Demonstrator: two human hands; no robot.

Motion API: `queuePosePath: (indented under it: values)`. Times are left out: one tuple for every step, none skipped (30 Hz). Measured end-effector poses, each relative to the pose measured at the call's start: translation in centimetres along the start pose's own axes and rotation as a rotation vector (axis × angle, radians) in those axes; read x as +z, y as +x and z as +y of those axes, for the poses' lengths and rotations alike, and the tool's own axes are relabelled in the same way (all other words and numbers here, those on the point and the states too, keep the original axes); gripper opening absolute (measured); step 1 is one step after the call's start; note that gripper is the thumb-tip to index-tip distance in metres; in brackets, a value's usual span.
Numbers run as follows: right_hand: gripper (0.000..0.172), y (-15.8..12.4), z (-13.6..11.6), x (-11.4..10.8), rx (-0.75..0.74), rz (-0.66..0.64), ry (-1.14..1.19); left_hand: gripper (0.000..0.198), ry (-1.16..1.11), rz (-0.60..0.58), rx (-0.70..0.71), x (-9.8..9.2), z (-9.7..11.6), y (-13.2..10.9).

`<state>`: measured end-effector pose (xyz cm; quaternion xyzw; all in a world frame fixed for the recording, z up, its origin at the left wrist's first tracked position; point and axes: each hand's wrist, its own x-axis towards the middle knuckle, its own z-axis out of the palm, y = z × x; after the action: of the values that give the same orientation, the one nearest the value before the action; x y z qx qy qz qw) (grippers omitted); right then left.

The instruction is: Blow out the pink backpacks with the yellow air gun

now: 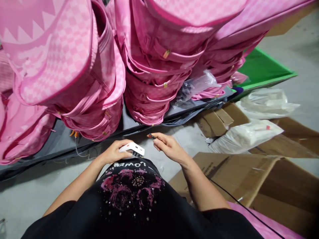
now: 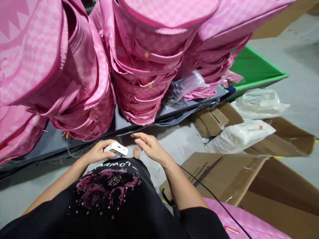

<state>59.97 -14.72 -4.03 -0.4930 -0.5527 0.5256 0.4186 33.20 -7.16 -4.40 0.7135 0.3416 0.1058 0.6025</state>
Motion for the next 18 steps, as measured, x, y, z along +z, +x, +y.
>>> queuePosePath:
  values:
    - [0.043, -0.2, 0.0, -0.3, -0.020, -0.064, -0.069, 0.045, 0.035, 0.008, 0.008, 0.1, 0.1, 0.0]
    - [0.040, -0.3, 0.0, -0.6, -0.050, -0.139, -0.138, 0.045, 0.067, 0.018, 0.020, 0.3, 0.1, 0.1]
    - [0.038, -0.3, -0.1, -0.8, -0.089, -0.210, -0.205, 0.044, 0.097, 0.032, 0.035, 0.5, 0.2, 0.1]
    - [0.037, -0.3, -0.1, -0.9, -0.130, -0.264, -0.268, 0.043, 0.126, 0.050, 0.050, 0.7, 0.4, 0.1]
    - [0.036, -0.2, -0.1, -1.1, -0.166, -0.299, -0.321, 0.043, 0.155, 0.067, 0.066, 0.8, 0.5, 0.1]
    - [0.034, -0.1, 0.0, -1.2, -0.192, -0.316, -0.362, 0.043, 0.184, 0.082, 0.081, 1.0, 0.6, 0.1]
    - [0.033, 0.0, 0.1, -1.4, -0.210, -0.318, -0.387, 0.042, 0.211, 0.092, 0.095, 1.1, 0.8, 0.1]
    - [0.032, 0.1, 0.2, -1.5, -0.222, -0.319, -0.399, 0.041, 0.235, 0.102, 0.107, 1.2, 0.9, 0.1]
    - [0.031, 0.2, 0.3, -1.7, -0.229, -0.321, -0.399, 0.041, 0.257, 0.110, 0.115, 1.2, 1.1, 0.0]
    - [0.031, 0.3, 0.4, -1.8, -0.236, -0.320, -0.385, 0.039, 0.277, 0.119, 0.122, 1.3, 1.3, 0.0]
    - [0.030, 0.4, 0.6, -1.9, -0.247, -0.314, -0.356, 0.038, 0.297, 0.130, 0.129, 1.4, 1.4, -0.1]
    - [0.029, 0.5, 0.7, -1.9, -0.259, -0.303, -0.314, 0.037, 0.316, 0.146, 0.136, 1.4, 1.6, -0.2]
    - [0.029, 0.6, 0.8, -2.0, -0.271, -0.292, -0.261, 0.036, 0.334, 0.164, 0.144, 1.5, 1.7, -0.3]
    - [0.028, 0.7, 0.9, -2.0, -0.284, -0.282, -0.200, 0.035, 0.348, 0.183, 0.152, 1.5, 1.7, -0.4]
    - [0.027, 0.7, 0.9, -2.0, -0.294, -0.276, -0.139, 0.035, 0.358, 0.200, 0.160, 1.5, 1.8, -0.5]
    - [0.026, 0.8, 0.9, -1.9, -0.299, -0.275, -0.081, 0.036, 0.366, 0.214, 0.168, 1.5, 1.8, -0.6]
    - [0.026, 0.8, 0.9, -1.8, -0.300, -0.274, -0.032, 0.037, 0.371, 0.222, 0.174, 1.5, 1.8, -0.7]
    - [0.025, 0.9, 0.9, -1.7, -0.299, -0.274, 0.008, 0.037, 0.377, 0.225, 0.181, 1.5, 1.8, -0.7]
